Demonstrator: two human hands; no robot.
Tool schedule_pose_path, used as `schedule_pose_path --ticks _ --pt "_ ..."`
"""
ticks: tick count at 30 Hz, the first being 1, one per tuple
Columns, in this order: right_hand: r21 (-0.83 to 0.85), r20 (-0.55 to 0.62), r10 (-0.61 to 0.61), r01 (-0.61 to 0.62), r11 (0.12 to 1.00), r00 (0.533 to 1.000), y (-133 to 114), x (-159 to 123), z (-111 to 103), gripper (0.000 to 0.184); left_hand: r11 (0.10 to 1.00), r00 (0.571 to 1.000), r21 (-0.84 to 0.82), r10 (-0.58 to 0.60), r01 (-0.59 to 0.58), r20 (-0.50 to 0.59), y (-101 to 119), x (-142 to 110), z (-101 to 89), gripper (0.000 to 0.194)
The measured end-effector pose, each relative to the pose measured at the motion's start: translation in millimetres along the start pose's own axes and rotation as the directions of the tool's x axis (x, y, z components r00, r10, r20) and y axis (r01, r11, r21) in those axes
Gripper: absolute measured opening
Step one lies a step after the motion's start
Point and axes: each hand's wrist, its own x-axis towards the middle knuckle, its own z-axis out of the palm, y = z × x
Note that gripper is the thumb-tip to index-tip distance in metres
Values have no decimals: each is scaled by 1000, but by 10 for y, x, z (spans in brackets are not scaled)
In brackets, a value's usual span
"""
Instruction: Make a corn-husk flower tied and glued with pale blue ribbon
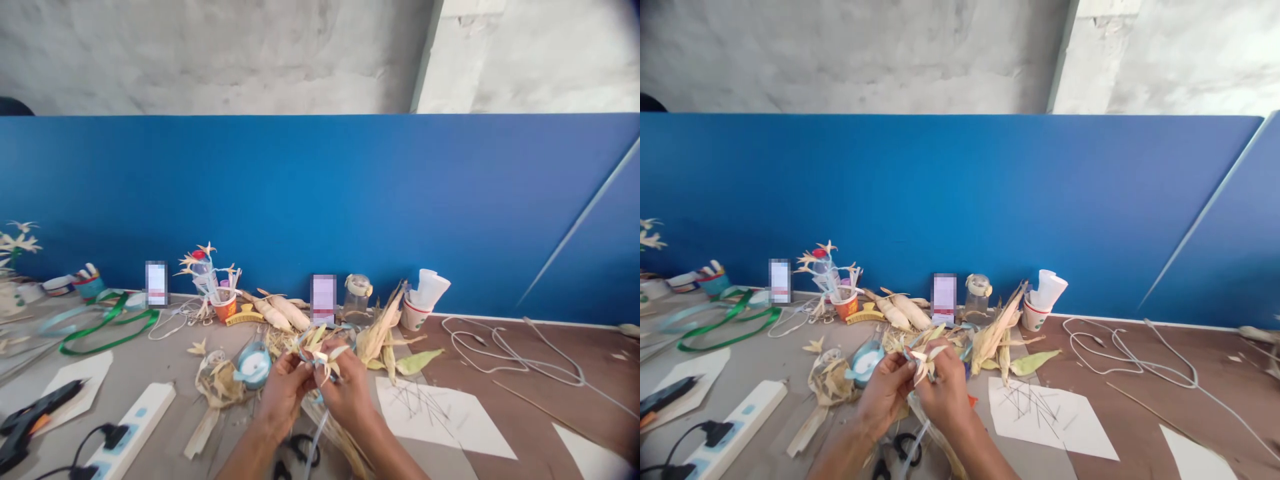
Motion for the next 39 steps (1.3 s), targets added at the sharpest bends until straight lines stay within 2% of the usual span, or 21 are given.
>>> schedule_pose_path --ticks 3,5,7,12,17,20,22,25,28,33,36,39 --pt "-18 25 -93 93 995 995 6 -24 13 14 999 999 -6 42 -42 0 -32 9 -1 25" --pt "-14 19 -105 105 994 994 6 -30 16 13 998 998 -9 57 -57 4 -34 -1 18 24" --pt "10 5 -66 66 998 998 -7 -22 12 11 999 999 -13 53 -53 5 -19 -20 44 24" --pt "109 -6 130 -129 986 991 -77 18 -4 7 998 998 -48 40 -38 42 21 -63 58 22" --pt "198 27 220 -221 955 975 -112 16 -2 6 995 994 -95 36 -27 101 31 -81 55 22" --pt "293 55 321 -323 900 945 -119 14 15 5 993 994 -113 30 -18 107 44 -92 78 25" --pt "380 101 404 -411 829 909 -116 25 23 4 994 992 -108 17 -4 127 61 -99 85 25" --pt "488 126 503 -495 719 855 -106 64 14 3 997 974 -66 -29 45 226 96 -106 64 23" --pt "551 106 546 -506 663 831 -122 108 -6 1 997 950 -16 -66 75 306 126 -100 12 31" --pt "624 203 539 -532 572 818 -158 117 21 4 998 959 55 -49 35 278 125 -71 -63 18" --pt "651 211 546 -533 540 811 -121 99 54 1 994 956 110 -52 21 289 112 -57 -81 23" --pt "649 184 565 -531 545 804 -69 93 68 4 990 953 131 -83 47 291 110 -50 -81 27"
